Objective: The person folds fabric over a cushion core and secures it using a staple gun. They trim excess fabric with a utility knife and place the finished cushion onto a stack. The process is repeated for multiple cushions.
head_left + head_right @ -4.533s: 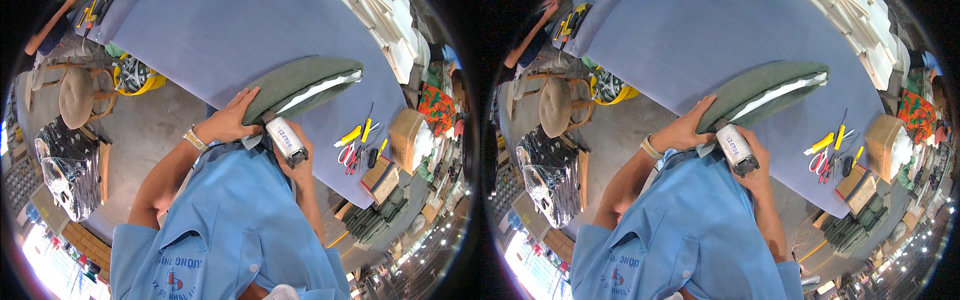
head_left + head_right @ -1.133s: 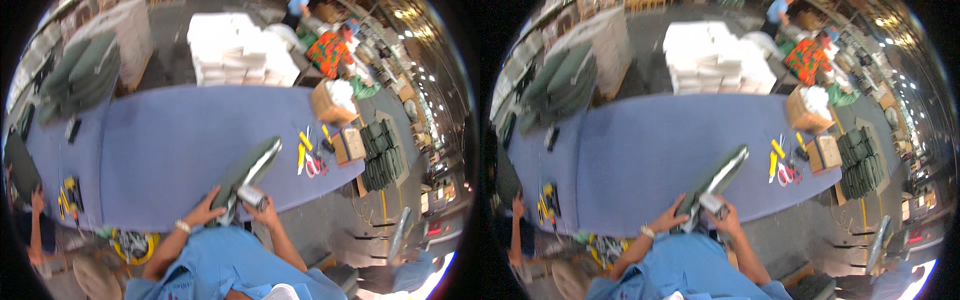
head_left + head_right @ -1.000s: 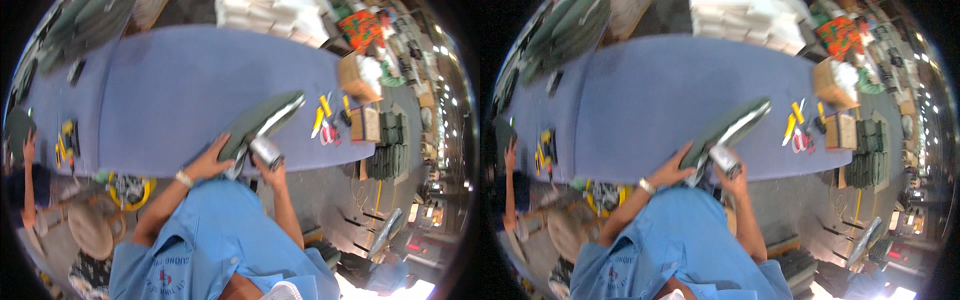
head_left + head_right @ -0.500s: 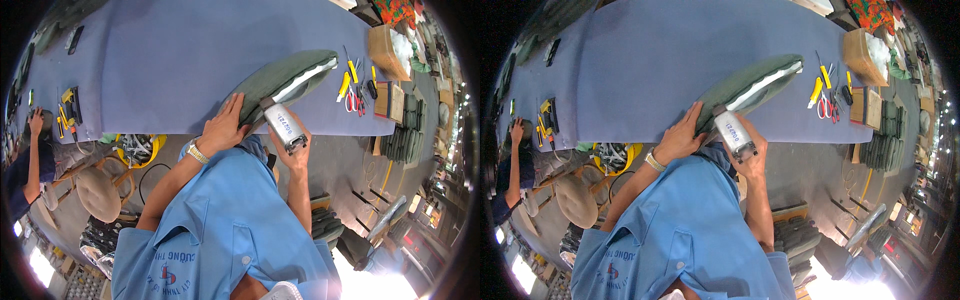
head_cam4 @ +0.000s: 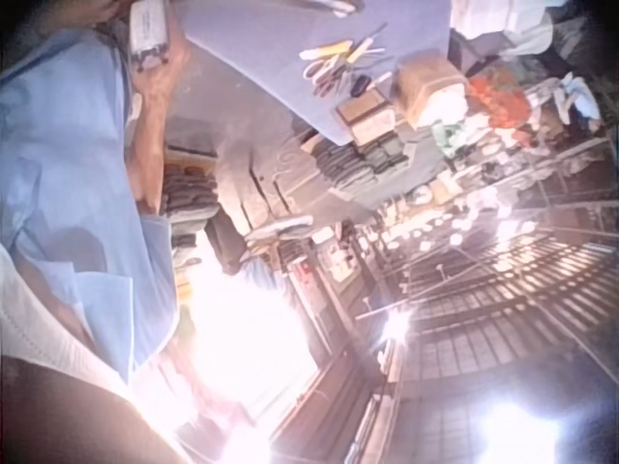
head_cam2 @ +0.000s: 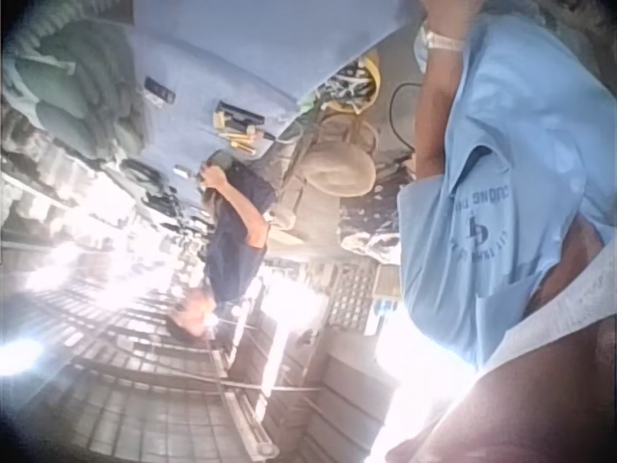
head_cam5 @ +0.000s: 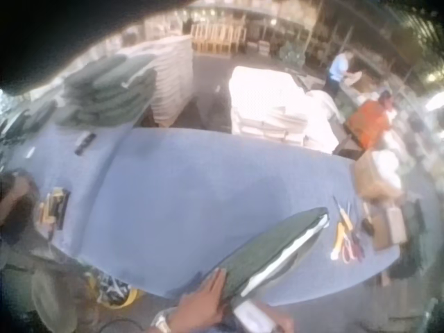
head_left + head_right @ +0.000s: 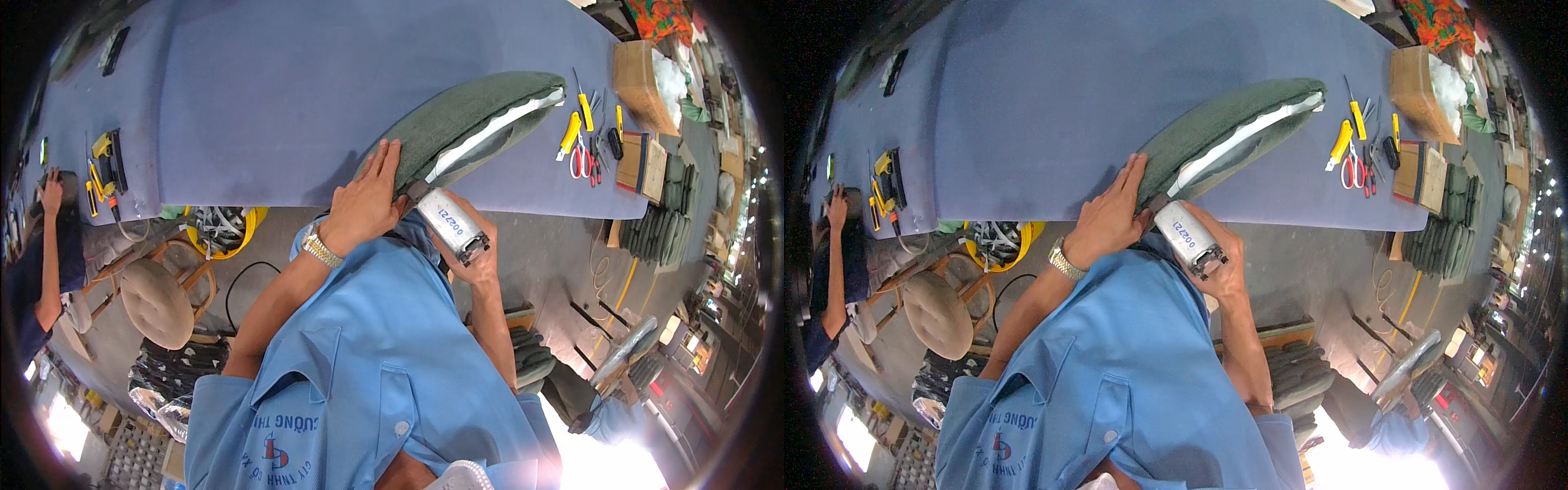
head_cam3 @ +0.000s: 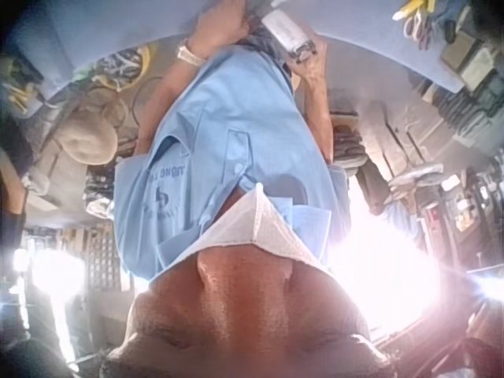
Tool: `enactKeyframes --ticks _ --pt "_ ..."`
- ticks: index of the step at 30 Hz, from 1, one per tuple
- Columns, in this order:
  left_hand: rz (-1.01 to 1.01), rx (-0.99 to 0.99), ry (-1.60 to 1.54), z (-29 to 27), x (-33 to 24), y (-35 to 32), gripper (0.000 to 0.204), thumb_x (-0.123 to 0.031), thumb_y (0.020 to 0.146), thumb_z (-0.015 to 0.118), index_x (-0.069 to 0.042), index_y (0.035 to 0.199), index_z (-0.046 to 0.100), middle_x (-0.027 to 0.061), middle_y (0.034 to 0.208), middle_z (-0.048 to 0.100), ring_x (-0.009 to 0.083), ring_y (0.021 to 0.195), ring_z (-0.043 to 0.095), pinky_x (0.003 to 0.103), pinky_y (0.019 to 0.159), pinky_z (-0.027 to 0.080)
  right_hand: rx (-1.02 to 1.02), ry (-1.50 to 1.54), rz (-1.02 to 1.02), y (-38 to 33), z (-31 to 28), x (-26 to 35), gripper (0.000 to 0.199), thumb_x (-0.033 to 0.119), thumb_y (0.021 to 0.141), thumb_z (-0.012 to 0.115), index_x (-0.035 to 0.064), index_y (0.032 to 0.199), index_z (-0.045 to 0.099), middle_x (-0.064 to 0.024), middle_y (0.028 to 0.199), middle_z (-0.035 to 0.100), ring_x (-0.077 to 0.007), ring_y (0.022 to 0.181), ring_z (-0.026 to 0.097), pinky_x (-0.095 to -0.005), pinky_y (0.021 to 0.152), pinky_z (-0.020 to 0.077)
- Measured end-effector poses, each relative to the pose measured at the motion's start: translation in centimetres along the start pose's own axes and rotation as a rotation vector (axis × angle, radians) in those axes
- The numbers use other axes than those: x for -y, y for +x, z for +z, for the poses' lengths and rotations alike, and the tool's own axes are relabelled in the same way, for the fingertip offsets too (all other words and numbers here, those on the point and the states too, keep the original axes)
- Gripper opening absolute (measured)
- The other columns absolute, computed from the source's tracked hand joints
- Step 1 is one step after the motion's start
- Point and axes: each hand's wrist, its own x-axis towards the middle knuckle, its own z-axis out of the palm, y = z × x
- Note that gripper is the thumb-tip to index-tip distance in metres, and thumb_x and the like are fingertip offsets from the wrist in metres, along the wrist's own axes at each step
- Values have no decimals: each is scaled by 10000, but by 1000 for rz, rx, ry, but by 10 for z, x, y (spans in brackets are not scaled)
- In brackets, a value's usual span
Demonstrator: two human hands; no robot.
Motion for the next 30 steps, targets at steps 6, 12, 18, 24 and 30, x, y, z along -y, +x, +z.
enactKeyframes --ticks 6,12,18,24,30 --pt "63 -103 56 13 6 1 934 -121 881 691 -85 1642 151 196 1693 251 410 1418 485 555 972 557 42 -25 38 7 -2 3 577 16 790 787 -15 1343 628 -153 1174 733 -159 970 720 -278 848 557" --pt "93 -114 166 17 3 -1 946 -126 861 701 -64 1640 167 177 1695 258 424 1374 532 496 811 631 114 -20 195 13 -3 18 550 12 794 765 4 1326 624 -141 1140 724 -165 961 711 -283 848 545" --pt "122 -189 143 15 8 2 950 -121 850 714 -78 1640 189 172 1687 280 403 1349 560 483 790 631 84 53 110 20 2 14 536 3 795 757 -17 1313 620 -153 1150 712 -178 1003 699 -296 877 535" --pt "201 -221 -122 3 27 -15 917 -108 868 711 -90 1640 218 161 1676 311 370 1410 500 452 986 562 13 -49 -61 24 10 14 494 7 814 761 -57 1289 638 -168 1157 721 -202 1009 707 -320 900 546" --pt "241 -283 -232 8 40 -18 843 -103 896 689 -134 1633 280 126 1674 329 351 1448 454 414 1063 520 -6 -82 -60 21 17 18 523 14 809 770 -60 1309 636 -177 1145 722 -203 1008 707 -323 888 553"
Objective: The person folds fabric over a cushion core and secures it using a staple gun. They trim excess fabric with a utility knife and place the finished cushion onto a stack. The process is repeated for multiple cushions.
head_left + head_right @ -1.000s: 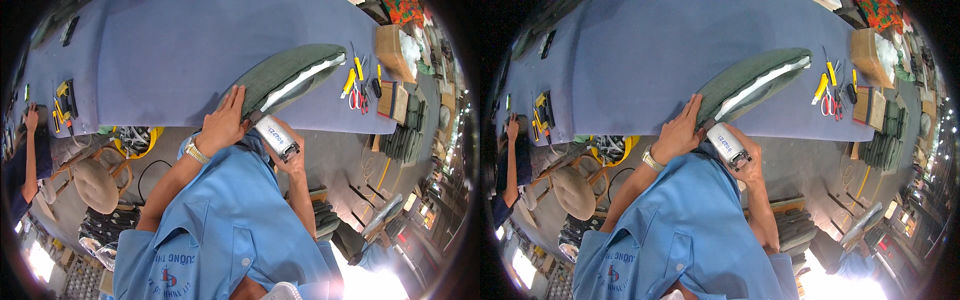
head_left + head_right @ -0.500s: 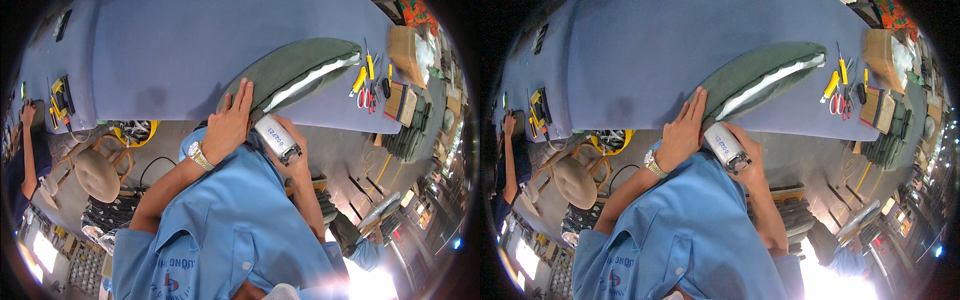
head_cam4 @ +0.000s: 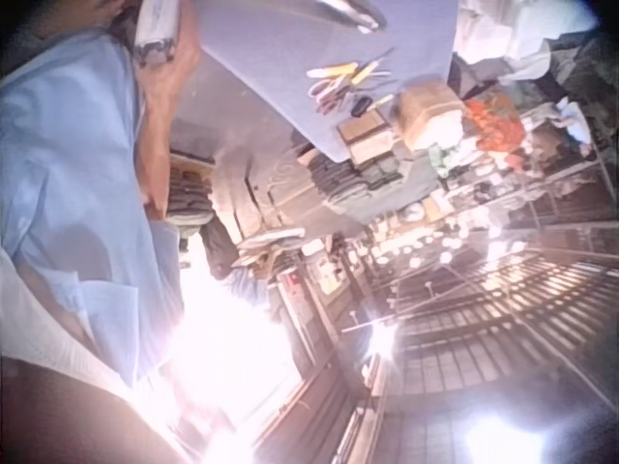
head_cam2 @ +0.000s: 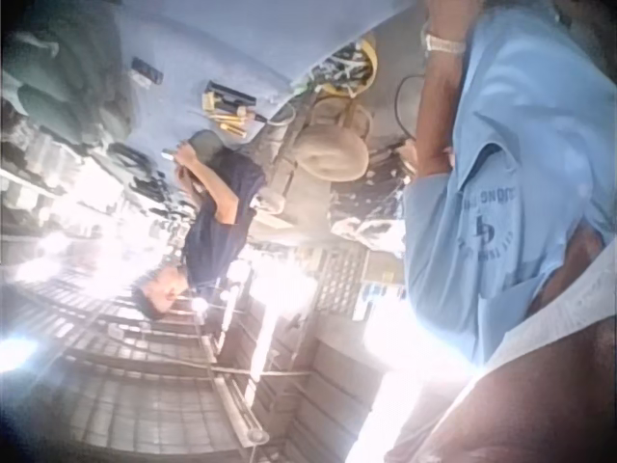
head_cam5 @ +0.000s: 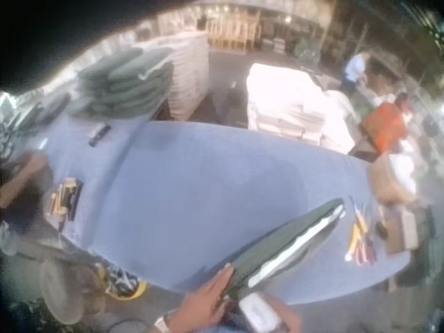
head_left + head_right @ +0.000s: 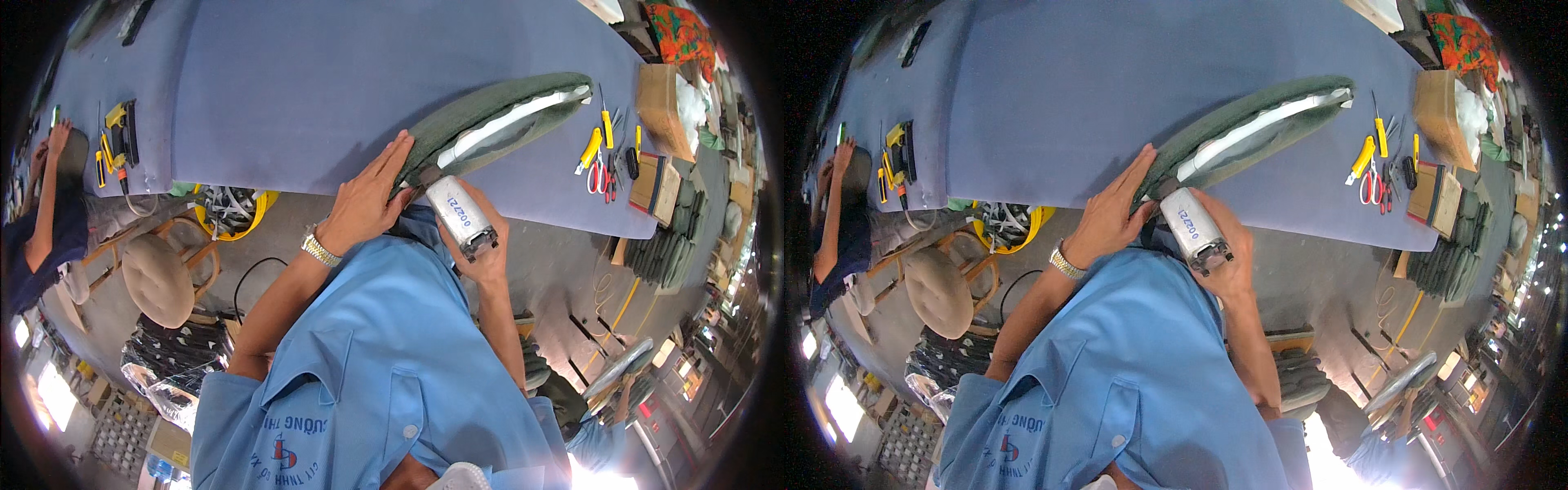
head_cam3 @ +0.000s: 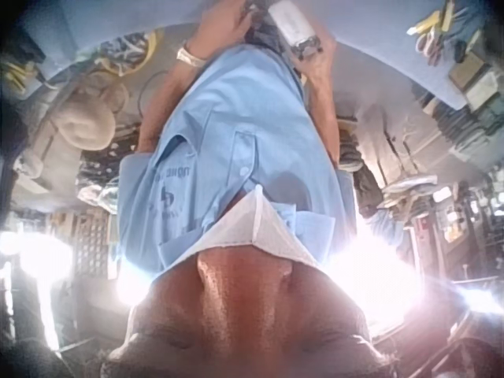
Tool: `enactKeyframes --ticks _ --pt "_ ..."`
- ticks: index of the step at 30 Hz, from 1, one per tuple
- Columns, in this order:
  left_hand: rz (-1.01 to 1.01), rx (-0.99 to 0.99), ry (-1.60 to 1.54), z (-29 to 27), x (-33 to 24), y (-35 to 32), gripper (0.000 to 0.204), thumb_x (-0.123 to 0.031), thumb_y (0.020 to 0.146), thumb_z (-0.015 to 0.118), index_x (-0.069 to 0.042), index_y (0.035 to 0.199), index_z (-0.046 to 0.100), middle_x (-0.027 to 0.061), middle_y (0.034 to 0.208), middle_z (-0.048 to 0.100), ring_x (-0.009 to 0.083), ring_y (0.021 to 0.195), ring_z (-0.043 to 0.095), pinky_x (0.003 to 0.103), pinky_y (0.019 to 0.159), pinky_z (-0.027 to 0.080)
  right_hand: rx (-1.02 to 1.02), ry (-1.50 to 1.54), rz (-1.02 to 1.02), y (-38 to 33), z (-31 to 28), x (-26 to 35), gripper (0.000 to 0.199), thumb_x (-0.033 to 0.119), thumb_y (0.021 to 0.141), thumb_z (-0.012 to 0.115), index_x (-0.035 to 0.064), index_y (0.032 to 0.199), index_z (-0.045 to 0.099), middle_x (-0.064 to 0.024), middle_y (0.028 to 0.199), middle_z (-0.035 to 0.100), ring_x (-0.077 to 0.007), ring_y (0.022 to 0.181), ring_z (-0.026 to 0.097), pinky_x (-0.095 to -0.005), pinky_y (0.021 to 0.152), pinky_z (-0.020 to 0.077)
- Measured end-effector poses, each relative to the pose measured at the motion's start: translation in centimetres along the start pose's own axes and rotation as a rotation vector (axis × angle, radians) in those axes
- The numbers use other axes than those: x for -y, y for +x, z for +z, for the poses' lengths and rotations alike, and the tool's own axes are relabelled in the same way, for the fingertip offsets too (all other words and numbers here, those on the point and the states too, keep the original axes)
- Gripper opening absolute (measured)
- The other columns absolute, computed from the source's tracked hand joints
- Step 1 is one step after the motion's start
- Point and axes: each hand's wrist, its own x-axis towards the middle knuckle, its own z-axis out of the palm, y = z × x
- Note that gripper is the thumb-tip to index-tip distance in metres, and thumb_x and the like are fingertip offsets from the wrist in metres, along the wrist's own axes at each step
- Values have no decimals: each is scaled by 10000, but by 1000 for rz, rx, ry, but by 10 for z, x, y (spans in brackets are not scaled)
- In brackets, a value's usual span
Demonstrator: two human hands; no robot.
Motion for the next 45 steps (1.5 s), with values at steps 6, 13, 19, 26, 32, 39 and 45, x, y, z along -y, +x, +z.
enactKeyframes --ticks 6,13,19,26,32,39,45 --pt "41 -24 43 6 -2 -2 830 -72 876 678 -135 1621 317 101 1672 340 338 1458 448 420 1072 523 31 88 79 -5 -1 -7 593 36 748 806 -10 1316 643 -198 1229 721 -315 1096 734 -363 935 566" --pt "47 -73 130 20 -5 -7 838 37 819 647 -150 1594 388 73 1637 413 327 1449 473 405 1039 551 98 87 108 -3 -3 1 513 25 839 757 -36 1328 612 -148 1140 712 -179 1011 687 -305 889 536" --pt "65 -158 107 16 4 -3 834 47 819 660 -151 1586 401 73 1618 442 306 1405 528 408 1008 566 80 73 72 7 7 9 491 41 848 765 -33 1309 615 -145 1122 711 -176 1000 688 -302 874 539" --pt "-11 -173 19 19 6 -6 842 -56 862 699 -162 1614 336 79 1609 452 305 1381 545 393 949 590 44 20 41 -3 6 -6 574 26 773 794 -21 1323 633 -207 1191 715 -304 1079 729 -364 924 563" --pt "2 -150 82 23 6 -6 844 -65 862 697 -164 1616 329 74 1620 436 290 1406 521 390 953 593 51 8 37 -8 4 -10 554 25 783 798 -41 1310 640 -215 1198 718 -285 1072 730 -369 932 565" --pt "31 -176 91 26 5 -8 842 -47 845 694 -129 1606 342 87 1630 419 285 1430 496 399 1026 558 98 35 43 -8 0 -13 561 46 776 811 -34 1306 643 -203 1182 725 -293 1058 736 -361 921 569" --pt "15 -205 107 34 -1 -13 831 27 814 675 -82 1583 380 110 1621 426 311 1452 467 401 1074 527 145 -4 16 -6 -4 -10 557 59 790 789 -9 1318 625 -176 1163 721 -261 1019 729 -341 886 563"
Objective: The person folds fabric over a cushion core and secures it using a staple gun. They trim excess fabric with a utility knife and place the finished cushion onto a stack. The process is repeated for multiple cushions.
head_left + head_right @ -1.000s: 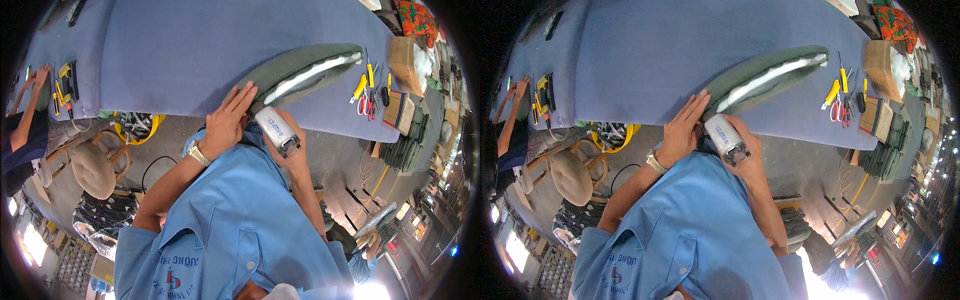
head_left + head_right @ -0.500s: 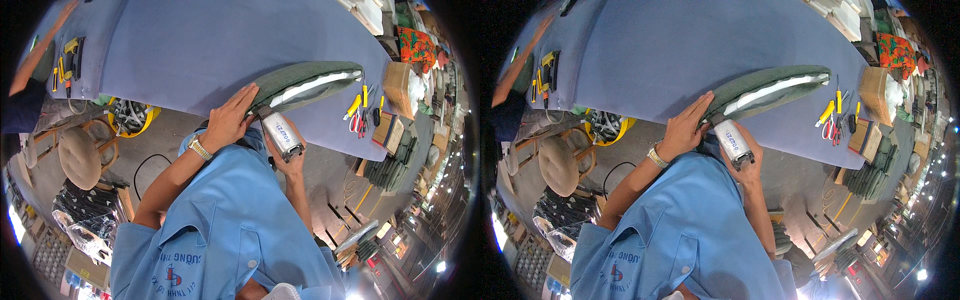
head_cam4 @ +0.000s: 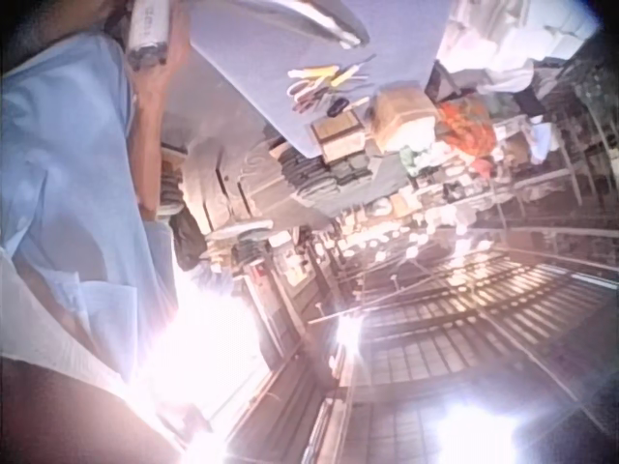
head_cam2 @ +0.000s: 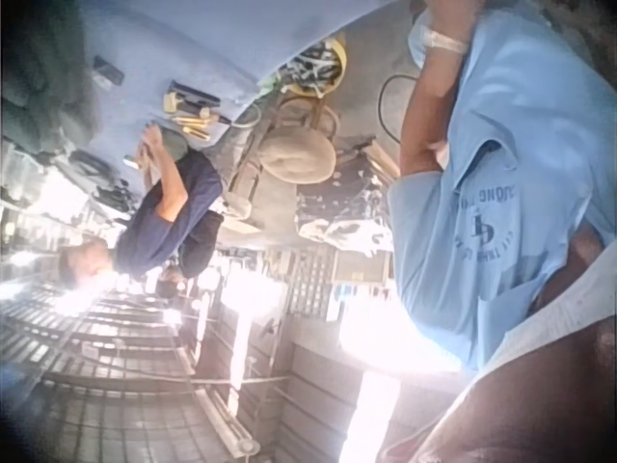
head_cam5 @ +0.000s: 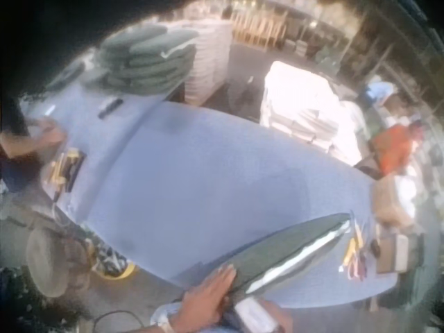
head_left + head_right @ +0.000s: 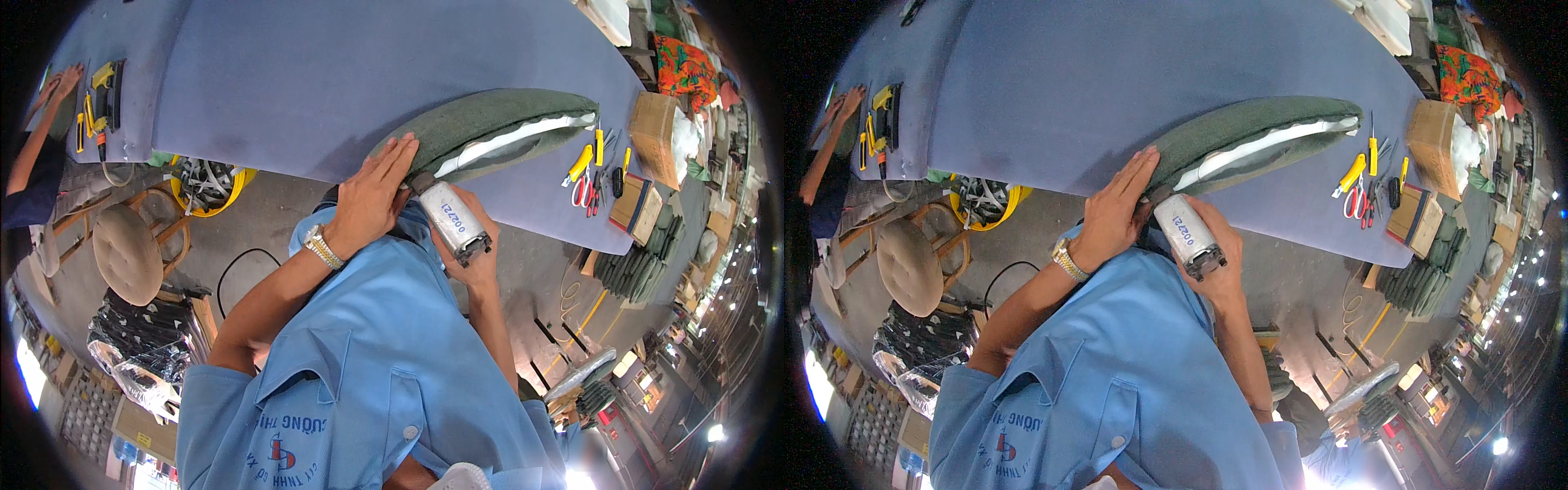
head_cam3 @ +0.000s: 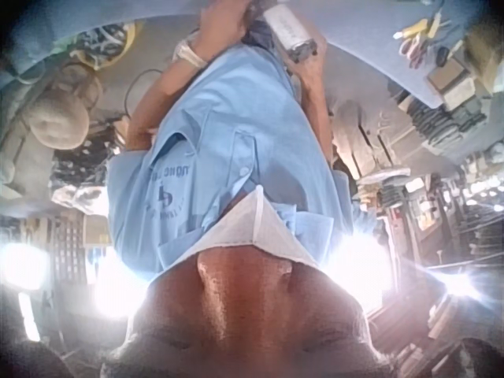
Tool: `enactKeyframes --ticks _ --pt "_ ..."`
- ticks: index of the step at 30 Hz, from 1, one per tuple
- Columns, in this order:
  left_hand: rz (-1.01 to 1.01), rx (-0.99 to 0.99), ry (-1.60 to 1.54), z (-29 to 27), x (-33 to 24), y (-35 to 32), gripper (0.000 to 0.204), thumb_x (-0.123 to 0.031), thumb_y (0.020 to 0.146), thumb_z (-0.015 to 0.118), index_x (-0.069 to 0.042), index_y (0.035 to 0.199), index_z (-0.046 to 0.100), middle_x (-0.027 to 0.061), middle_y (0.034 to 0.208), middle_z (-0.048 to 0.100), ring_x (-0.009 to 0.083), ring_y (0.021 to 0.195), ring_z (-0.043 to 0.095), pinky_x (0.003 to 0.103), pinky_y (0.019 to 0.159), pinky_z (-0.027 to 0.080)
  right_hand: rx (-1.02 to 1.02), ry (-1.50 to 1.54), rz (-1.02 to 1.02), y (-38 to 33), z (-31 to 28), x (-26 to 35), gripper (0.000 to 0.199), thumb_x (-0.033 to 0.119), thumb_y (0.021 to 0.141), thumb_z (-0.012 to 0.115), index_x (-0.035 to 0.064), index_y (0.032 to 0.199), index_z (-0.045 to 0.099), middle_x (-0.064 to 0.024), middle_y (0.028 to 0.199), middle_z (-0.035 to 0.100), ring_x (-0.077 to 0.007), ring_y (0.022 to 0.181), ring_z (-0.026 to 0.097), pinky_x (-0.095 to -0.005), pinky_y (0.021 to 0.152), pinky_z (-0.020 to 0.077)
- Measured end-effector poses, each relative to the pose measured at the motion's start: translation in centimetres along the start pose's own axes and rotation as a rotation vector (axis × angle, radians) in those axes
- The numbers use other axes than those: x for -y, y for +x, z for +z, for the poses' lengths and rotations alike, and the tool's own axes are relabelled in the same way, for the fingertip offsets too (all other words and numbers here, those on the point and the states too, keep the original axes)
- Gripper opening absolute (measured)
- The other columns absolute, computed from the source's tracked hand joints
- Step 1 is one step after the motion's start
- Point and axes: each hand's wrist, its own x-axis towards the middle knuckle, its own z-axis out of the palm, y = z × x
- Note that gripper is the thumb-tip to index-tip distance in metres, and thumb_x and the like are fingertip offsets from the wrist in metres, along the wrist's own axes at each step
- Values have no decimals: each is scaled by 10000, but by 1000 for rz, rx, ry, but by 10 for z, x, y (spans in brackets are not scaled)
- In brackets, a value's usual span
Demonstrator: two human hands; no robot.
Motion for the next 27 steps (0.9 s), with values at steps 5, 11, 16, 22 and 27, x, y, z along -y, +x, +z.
enactKeyframes --ticks 5,11,16,22,27 --pt "3 -17 21 8 0 -3 839 29 815 676 -85 1588 371 110 1623 421 332 1463 448 423 1104 502 11 5 123 -4 3 18 533 53 840 752 -21 1345 601 -143 1130 716 -199 1002 696 -322 885 542" --pt "-5 -32 7 12 -4 -8 944 -59 810 747 -104 1628 280 149 1583 463 376 1384 523 448 1077 512 22 -42 -22 -12 -13 -3 560 96 822 810 -15 1339 625 -159 1147 726 -221 1014 714 -331 896 548" --pt "-103 -26 -46 20 -8 -17 1026 -158 806 790 -109 1649 209 212 1536 495 426 1337 547 470 1064 511 194 -63 83 -36 -57 -14 637 105 748 844 9 1343 636 -188 1208 725 -279 1075 718 -361 929 548" --pt "-84 -63 20 31 -16 -25 999 -157 802 759 -88 1643 225 226 1569 454 420 1345 542 471 1124 467 158 -312 415 -62 -106 -85 703 138 731 847 41 1384 610 -203 1325 673 -353 1236 654 -416 1023 508" --pt "-126 8 18 43 -34 -36 957 -75 797 747 -4 1613 253 186 1649 344 344 1528 331 479 1266 270 -72 -427 363 -59 -159 -177 755 150 784 841 74 1468 533 -220 1312 606 -404 1198 609 -446 1011 501"
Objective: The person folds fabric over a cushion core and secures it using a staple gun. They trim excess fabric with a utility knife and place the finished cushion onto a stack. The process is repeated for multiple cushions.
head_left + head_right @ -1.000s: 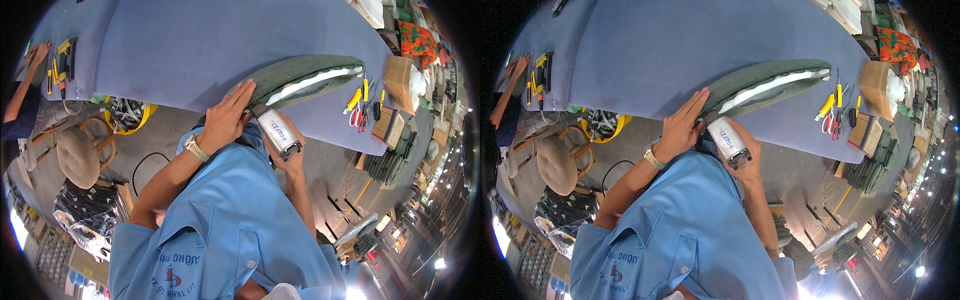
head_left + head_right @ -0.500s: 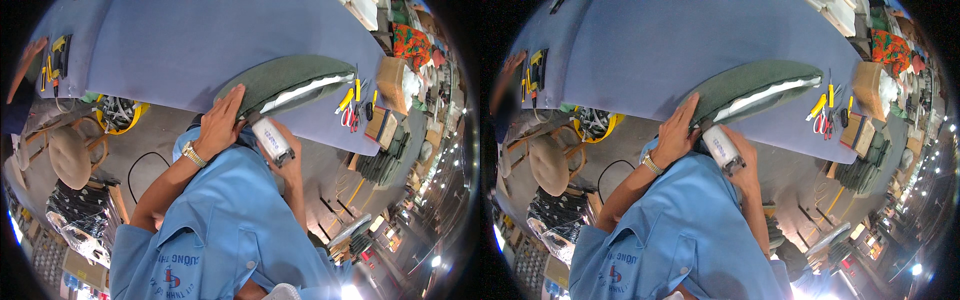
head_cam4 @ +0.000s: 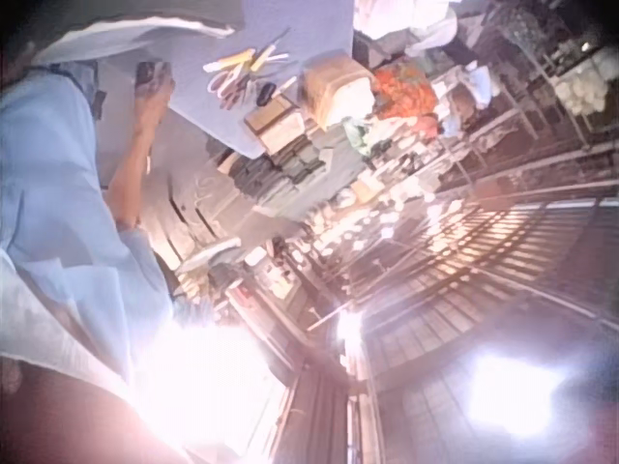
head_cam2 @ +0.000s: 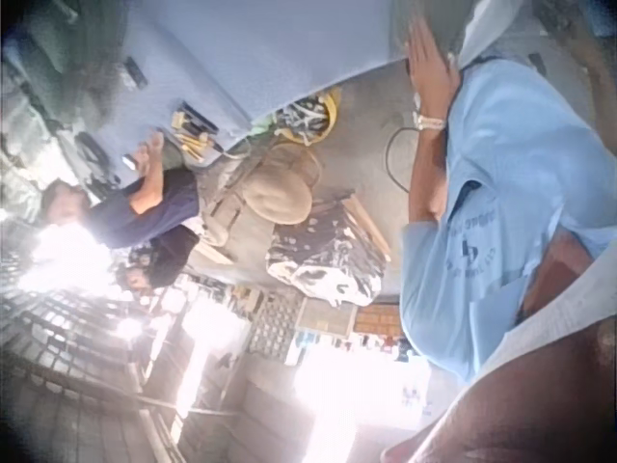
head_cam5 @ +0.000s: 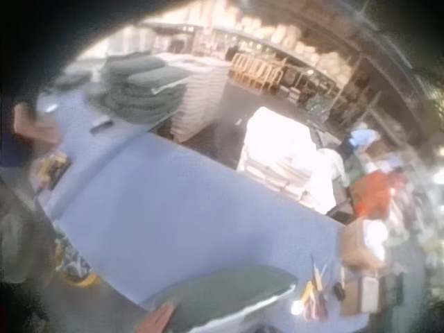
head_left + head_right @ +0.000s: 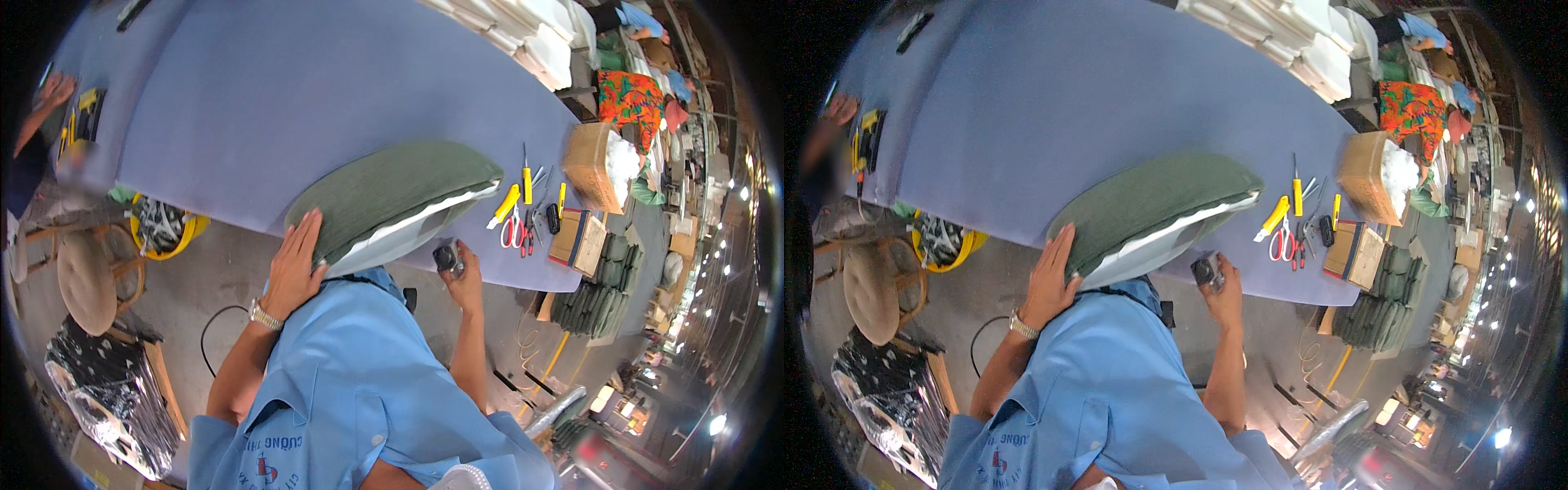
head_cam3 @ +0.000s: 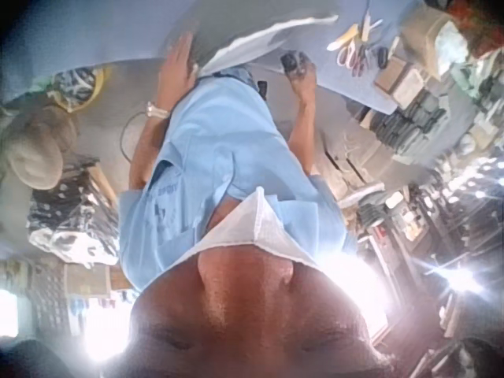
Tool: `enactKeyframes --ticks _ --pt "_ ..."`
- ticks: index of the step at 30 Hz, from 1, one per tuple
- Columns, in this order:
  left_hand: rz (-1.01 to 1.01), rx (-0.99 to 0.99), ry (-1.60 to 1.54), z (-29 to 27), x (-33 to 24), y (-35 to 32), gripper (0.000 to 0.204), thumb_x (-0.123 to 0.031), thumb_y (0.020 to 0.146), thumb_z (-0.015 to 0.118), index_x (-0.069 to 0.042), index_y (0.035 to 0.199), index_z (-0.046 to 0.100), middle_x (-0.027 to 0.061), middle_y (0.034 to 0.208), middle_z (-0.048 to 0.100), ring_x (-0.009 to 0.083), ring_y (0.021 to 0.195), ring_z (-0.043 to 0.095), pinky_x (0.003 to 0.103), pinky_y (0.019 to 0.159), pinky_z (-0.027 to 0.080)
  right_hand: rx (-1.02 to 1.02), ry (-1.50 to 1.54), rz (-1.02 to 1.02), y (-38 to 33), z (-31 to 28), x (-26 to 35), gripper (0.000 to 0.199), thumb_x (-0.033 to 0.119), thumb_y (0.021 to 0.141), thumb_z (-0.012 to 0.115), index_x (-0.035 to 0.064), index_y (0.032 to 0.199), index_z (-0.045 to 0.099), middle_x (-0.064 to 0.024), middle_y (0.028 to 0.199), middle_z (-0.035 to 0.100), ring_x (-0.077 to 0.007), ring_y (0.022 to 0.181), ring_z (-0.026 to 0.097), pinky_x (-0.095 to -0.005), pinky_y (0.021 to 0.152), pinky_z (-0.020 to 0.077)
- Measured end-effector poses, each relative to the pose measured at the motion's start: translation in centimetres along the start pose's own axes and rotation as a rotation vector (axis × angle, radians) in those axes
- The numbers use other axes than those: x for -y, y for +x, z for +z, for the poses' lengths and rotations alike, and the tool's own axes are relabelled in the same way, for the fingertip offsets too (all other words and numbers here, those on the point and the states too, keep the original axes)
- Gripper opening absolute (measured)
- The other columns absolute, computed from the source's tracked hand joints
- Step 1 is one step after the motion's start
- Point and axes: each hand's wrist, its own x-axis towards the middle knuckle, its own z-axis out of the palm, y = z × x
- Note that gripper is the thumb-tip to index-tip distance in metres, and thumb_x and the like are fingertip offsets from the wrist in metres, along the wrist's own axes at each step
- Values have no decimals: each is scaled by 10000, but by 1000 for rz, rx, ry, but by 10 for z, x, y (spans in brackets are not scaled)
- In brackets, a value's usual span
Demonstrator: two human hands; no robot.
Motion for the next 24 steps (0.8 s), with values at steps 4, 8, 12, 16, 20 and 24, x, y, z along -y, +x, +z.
enactKeyframes --ticks 4,8,12,16,20,24 --pt "-6 -14 49 21 1 -14 963 -45 785 732 -6 1617 248 212 1667 293 370 1547 284 476 1275 233 -207 130 11 56 11 -58 621 195 882 773 75 1448 550 -225 1295 606 -403 1175 611 -443 984 507" --pt "-95 -151 -33 39 3 -38 954 -36 809 739 2 1619 236 231 1678 257 402 1555 251 459 1264 246 -237 614 123 111 13 -52 504 390 1029 613 4 1353 616 -166 1266 668 -313 1129 636 -404 942 513" --pt "-323 -306 -218 63 0 -38 1069 -82 760 849 -24 1628 228 226 1659 312 370 1535 310 433 1240 301 -127 974 299 181 -10 -59 561 481 1023 606 -5 1298 655 -95 1225 684 -212 1073 645 -346 924 511" --pt "-375 -157 -289 65 1 -10 1207 -102 674 940 -41 1637 215 201 1641 358 320 1509 366 410 1221 344 259 923 287 239 -40 -83 462 464 966 675 91 1236 710 -57 1164 701 -150 1005 626 -375 706 524" --pt "-429 -229 -604 56 3 -42 1277 -31 601 952 -59 1644 217 181 1613 392 283 1496 370 393 1197 366 546 713 173 266 -19 -21 557 408 947 709 183 1446 609 -51 1408 622 -206 1242 586 -361 1013 489" --pt "-340 -289 -574 26 5 -34 1224 126 632 835 -103 1656 206 152 1564 430 285 1433 434 408 1152 431 746 845 -151 229 -58 -28 573 358 997 676 171 1521 539 -67 1493 560 -223 1368 504 -377 1136 417"
